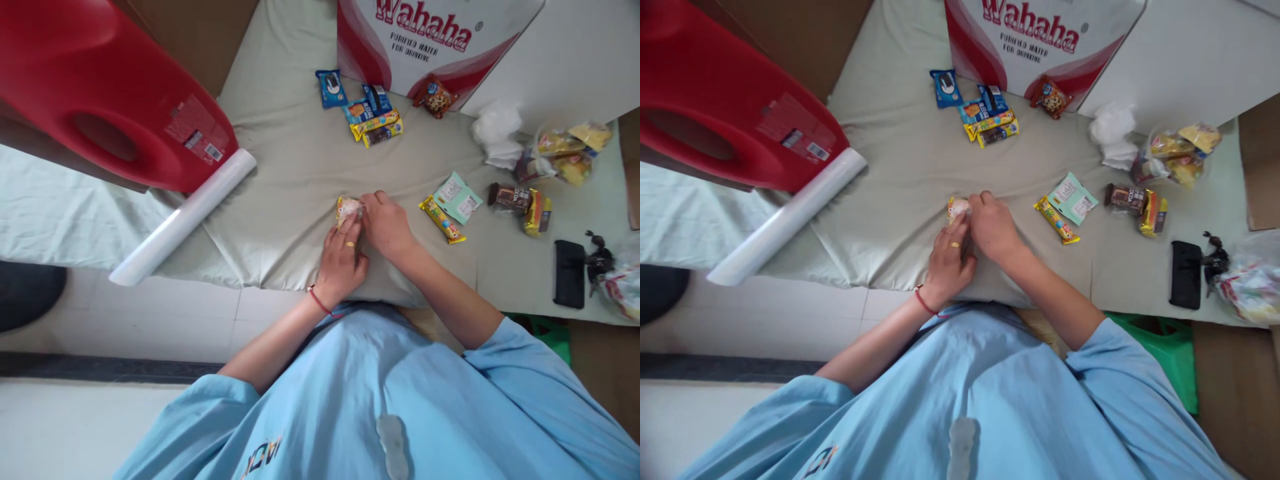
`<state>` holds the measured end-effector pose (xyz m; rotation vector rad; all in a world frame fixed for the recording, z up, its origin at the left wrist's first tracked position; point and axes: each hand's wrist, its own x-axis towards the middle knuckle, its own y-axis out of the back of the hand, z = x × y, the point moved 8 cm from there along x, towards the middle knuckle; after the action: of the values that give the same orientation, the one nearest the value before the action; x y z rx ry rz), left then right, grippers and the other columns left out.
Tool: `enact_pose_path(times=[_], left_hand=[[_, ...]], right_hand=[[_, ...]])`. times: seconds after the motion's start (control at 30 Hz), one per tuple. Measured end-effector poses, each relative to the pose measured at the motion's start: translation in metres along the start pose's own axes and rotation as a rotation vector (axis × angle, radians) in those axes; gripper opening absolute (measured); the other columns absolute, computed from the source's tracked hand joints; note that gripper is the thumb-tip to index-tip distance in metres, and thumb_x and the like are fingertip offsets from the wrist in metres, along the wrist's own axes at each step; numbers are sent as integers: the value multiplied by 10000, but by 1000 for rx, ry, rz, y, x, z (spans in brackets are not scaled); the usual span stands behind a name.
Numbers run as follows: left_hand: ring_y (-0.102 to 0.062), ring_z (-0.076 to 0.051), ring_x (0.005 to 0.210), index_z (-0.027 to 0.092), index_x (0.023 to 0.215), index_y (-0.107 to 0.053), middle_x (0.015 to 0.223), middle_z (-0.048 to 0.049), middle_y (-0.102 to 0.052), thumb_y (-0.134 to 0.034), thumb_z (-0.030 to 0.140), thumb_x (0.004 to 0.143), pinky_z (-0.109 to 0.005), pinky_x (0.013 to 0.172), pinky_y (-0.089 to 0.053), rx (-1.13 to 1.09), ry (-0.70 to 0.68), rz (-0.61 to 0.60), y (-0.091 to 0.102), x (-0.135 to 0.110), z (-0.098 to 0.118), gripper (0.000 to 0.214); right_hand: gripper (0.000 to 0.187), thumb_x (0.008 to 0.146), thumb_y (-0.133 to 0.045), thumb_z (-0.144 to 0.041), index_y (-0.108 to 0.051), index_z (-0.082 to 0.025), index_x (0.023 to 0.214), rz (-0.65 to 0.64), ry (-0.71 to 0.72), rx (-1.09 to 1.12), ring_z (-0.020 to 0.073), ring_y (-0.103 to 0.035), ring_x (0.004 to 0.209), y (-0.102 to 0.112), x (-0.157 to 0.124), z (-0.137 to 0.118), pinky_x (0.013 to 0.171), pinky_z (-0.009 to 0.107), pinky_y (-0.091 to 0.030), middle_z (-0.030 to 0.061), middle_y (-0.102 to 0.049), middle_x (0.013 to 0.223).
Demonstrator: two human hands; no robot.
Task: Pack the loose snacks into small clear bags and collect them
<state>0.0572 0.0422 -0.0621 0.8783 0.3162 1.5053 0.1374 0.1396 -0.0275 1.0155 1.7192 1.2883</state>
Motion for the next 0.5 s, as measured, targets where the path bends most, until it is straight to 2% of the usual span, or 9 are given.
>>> enact_pose_path(times=[0.1, 0.17, 0.23, 0.37, 0.5], left_hand=[[-325, -274, 1668, 191, 1561, -379, 1780, -204, -314, -518, 78, 871, -503, 1308, -396, -143, 7, 105, 12, -2, -3, 714], [-347, -271, 1654, 191, 1542, -400, 1758, -208, -335, -507, 102, 921, -500, 1297, -415, -161, 32, 145, 13, -2, -8, 636], [-403, -275, 1621, 171, 1556, -427, 1705, -220, -417, -477, 160, 1002, -504, 1289, -418, -131, 69, 151, 11, 0, -13, 556], [-529, -320, 1523, 175, 1520, -572, 1611, -204, -581, -443, 271, 1089, -549, 1269, -389, 25, 119, 42, 0, 11, -17, 460], [-526, -336, 1528, 215, 1471, -648, 1578, -159, -641, -469, 193, 1055, -604, 1305, -270, 186, 104, -37, 1, 16, -13, 453]], right_hand=[[272, 1069, -443, -140, -701, -156, 1156, 116, 41, 81, 255, -662, 990, -4, -5, 5, 854, 327, -494, 149, -719, 1141], [260, 1056, -452, -140, -703, -160, 1119, 170, 65, 118, 262, -654, 980, -6, -7, 7, 852, 335, -495, 150, -719, 1116], [253, 1050, -457, -150, -703, -164, 1103, 206, 76, 156, 264, -650, 965, -7, -8, 8, 846, 341, -497, 150, -718, 1100], [225, 1030, -477, -172, -698, -180, 1071, 245, 75, 275, 262, -644, 954, -7, -6, 17, 853, 359, -505, 141, -721, 1074], [150, 988, -533, -203, -678, -202, 1028, 235, 13, 575, 215, -641, 855, -7, 3, 37, 808, 338, -525, 64, -727, 954]])
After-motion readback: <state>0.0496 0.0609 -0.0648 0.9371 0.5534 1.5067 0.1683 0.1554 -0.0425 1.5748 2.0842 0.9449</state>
